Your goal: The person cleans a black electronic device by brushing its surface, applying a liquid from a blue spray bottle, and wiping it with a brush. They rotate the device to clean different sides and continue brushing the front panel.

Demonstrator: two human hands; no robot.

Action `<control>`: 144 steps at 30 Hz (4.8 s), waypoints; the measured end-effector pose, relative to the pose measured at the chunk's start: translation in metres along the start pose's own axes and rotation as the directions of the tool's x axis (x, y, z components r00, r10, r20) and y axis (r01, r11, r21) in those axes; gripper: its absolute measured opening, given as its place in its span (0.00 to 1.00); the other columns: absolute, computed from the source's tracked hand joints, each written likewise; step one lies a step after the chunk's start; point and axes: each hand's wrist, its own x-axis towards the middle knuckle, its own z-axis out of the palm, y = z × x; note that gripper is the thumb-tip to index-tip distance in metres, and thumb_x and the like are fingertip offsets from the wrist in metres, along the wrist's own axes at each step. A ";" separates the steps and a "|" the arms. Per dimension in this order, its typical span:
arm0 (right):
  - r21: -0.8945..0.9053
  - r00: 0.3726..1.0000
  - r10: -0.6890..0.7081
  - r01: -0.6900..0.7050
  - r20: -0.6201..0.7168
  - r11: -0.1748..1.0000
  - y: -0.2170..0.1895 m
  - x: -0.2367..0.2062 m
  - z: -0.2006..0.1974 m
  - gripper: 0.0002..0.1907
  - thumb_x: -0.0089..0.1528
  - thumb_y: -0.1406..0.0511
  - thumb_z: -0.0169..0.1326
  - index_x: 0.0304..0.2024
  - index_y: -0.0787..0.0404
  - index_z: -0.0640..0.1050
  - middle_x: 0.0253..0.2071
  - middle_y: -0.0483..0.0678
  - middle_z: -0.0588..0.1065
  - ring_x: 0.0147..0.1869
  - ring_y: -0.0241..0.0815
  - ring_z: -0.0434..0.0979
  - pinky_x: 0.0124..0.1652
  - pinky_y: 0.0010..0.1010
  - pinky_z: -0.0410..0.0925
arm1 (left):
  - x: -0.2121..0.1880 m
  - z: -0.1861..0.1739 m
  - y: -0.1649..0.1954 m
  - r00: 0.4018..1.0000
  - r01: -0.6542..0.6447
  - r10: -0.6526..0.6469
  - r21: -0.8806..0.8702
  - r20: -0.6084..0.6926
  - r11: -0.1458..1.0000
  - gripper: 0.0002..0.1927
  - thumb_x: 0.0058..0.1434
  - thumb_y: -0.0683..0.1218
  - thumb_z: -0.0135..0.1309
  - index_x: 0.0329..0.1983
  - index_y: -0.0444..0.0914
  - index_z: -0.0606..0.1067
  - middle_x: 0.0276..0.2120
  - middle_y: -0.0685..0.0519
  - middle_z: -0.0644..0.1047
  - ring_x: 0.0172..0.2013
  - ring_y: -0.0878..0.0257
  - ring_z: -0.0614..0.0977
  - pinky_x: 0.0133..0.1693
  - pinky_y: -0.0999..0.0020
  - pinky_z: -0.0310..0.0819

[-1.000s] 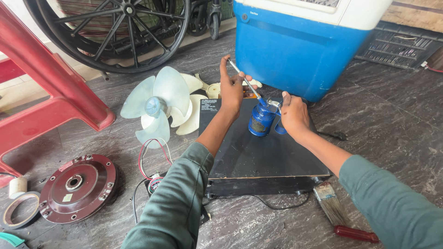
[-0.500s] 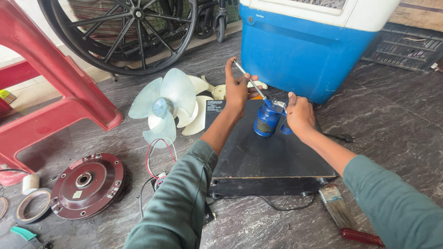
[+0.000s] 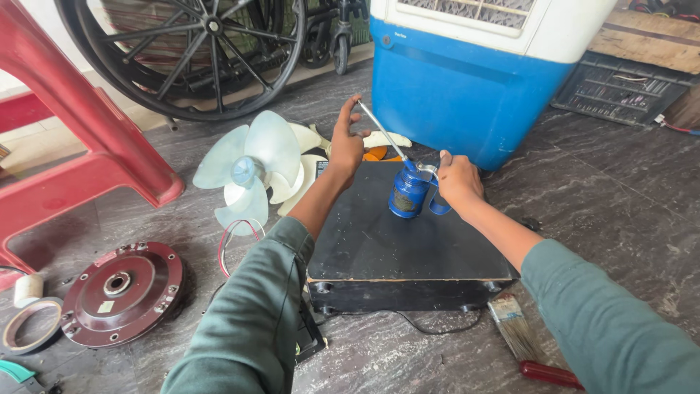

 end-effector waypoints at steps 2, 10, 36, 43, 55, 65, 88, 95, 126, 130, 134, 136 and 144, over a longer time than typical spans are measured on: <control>0.015 0.994 0.017 -0.019 0.112 1.000 -0.003 0.002 -0.004 0.33 0.73 0.51 0.37 0.26 0.68 0.78 0.25 0.57 0.77 0.35 0.57 0.80 0.43 0.48 0.70 | 0.004 -0.002 0.001 1.000 0.023 -0.024 -0.044 -0.010 0.999 0.42 0.57 0.26 0.32 0.69 0.55 0.64 0.62 0.47 0.68 0.50 0.59 0.77 0.45 0.62 0.76; 0.073 0.962 0.085 -0.108 0.260 0.992 -0.014 0.006 -0.015 0.29 0.72 0.53 0.39 0.25 0.66 0.73 0.16 0.50 0.72 0.19 0.43 0.71 0.27 0.37 0.67 | -0.001 -0.010 0.005 0.999 -0.028 0.030 0.048 -0.031 0.998 0.43 0.54 0.25 0.30 0.68 0.51 0.68 0.61 0.47 0.71 0.48 0.61 0.78 0.44 0.63 0.76; -0.054 0.998 -0.045 0.047 0.039 0.997 -0.010 -0.022 -0.015 0.35 0.75 0.51 0.32 0.29 0.69 0.77 0.33 0.65 0.79 0.43 0.69 0.79 0.48 0.57 0.70 | -0.029 -0.002 0.027 0.973 -0.166 0.215 0.386 -0.088 0.908 0.31 0.64 0.35 0.43 0.71 0.47 0.66 0.57 0.33 0.76 0.52 0.47 0.84 0.51 0.59 0.76; -0.069 0.997 -0.077 0.077 0.000 0.995 -0.013 -0.026 -0.016 0.34 0.75 0.53 0.32 0.28 0.70 0.76 0.34 0.68 0.78 0.43 0.72 0.78 0.47 0.58 0.70 | -0.029 -0.001 0.022 0.935 -0.276 0.345 0.431 -0.088 0.859 0.30 0.66 0.34 0.43 0.71 0.44 0.67 0.55 0.31 0.77 0.54 0.43 0.81 0.54 0.56 0.74; -0.086 0.999 -0.041 0.043 0.019 0.995 -0.012 -0.018 -0.015 0.33 0.74 0.53 0.34 0.28 0.68 0.77 0.30 0.62 0.79 0.39 0.65 0.80 0.45 0.53 0.70 | -0.036 0.004 0.048 0.906 -0.219 0.397 0.635 -0.150 0.741 0.20 0.68 0.48 0.53 0.63 0.43 0.74 0.58 0.40 0.77 0.55 0.43 0.80 0.53 0.52 0.73; 0.109 0.889 0.141 -0.208 0.435 0.972 -0.001 0.008 -0.029 0.32 0.70 0.46 0.37 0.32 0.67 0.75 0.20 0.55 0.77 0.18 0.42 0.75 0.19 0.33 0.59 | -0.037 0.017 0.053 0.923 -0.184 0.355 0.637 -0.151 0.749 0.24 0.63 0.53 0.56 0.62 0.43 0.74 0.57 0.43 0.77 0.54 0.44 0.80 0.51 0.52 0.74; -0.037 0.990 0.116 -0.114 0.078 0.993 -0.026 -0.029 -0.026 0.34 0.74 0.47 0.35 0.29 0.65 0.76 0.27 0.55 0.78 0.39 0.58 0.81 0.48 0.51 0.69 | -0.036 0.022 0.030 0.798 -0.167 0.462 0.594 -0.387 0.787 0.18 0.64 0.54 0.58 0.52 0.41 0.81 0.62 0.45 0.75 0.43 0.57 0.86 0.45 0.60 0.78; -0.010 0.998 0.055 -0.055 -0.025 0.998 -0.019 -0.031 -0.016 0.33 0.73 0.47 0.36 0.34 0.65 0.79 0.37 0.61 0.79 0.47 0.67 0.78 0.50 0.55 0.68 | -0.038 0.022 0.028 0.777 -0.182 0.485 0.594 -0.401 0.783 0.17 0.64 0.53 0.58 0.52 0.41 0.80 0.61 0.46 0.76 0.43 0.58 0.86 0.44 0.59 0.78; -0.126 0.984 0.141 -0.127 0.108 0.984 -0.028 -0.004 -0.014 0.37 0.75 0.49 0.32 0.22 0.63 0.78 0.20 0.49 0.77 0.36 0.51 0.83 0.49 0.45 0.71 | -0.018 -0.005 0.018 0.883 -0.171 0.352 0.486 -0.310 0.857 0.28 0.57 0.32 0.43 0.56 0.46 0.79 0.55 0.50 0.79 0.51 0.56 0.82 0.55 0.60 0.72; -0.135 0.985 0.132 -0.116 0.113 0.984 -0.031 -0.003 -0.018 0.37 0.74 0.48 0.33 0.21 0.62 0.77 0.20 0.48 0.77 0.34 0.49 0.82 0.48 0.45 0.71 | -0.018 -0.010 0.026 0.915 -0.103 0.279 0.500 -0.291 0.860 0.35 0.50 0.28 0.41 0.55 0.49 0.80 0.58 0.52 0.77 0.54 0.56 0.80 0.58 0.57 0.65; -0.155 0.983 0.131 -0.111 0.128 0.982 -0.032 -0.003 -0.019 0.40 0.74 0.44 0.30 0.21 0.61 0.76 0.20 0.47 0.77 0.35 0.48 0.82 0.47 0.46 0.71 | -0.018 -0.011 0.034 0.933 -0.064 0.214 0.453 -0.289 0.889 0.36 0.49 0.28 0.40 0.55 0.49 0.80 0.60 0.51 0.76 0.55 0.55 0.78 0.59 0.57 0.64; -0.159 0.984 0.126 -0.105 0.128 0.982 -0.032 -0.003 -0.018 0.41 0.74 0.44 0.28 0.21 0.61 0.76 0.20 0.47 0.77 0.35 0.48 0.82 0.47 0.46 0.71 | -0.017 -0.011 0.036 0.946 -0.042 0.168 0.408 -0.278 0.912 0.36 0.51 0.28 0.38 0.56 0.49 0.79 0.60 0.50 0.76 0.55 0.56 0.80 0.60 0.60 0.68; -0.164 0.983 0.119 -0.096 0.137 0.982 -0.032 -0.002 -0.020 0.41 0.74 0.43 0.28 0.21 0.61 0.76 0.19 0.47 0.77 0.35 0.47 0.81 0.48 0.47 0.70 | -0.018 -0.013 0.042 0.948 -0.003 0.130 0.400 -0.290 0.916 0.36 0.52 0.28 0.37 0.57 0.49 0.79 0.57 0.49 0.78 0.54 0.56 0.80 0.59 0.58 0.68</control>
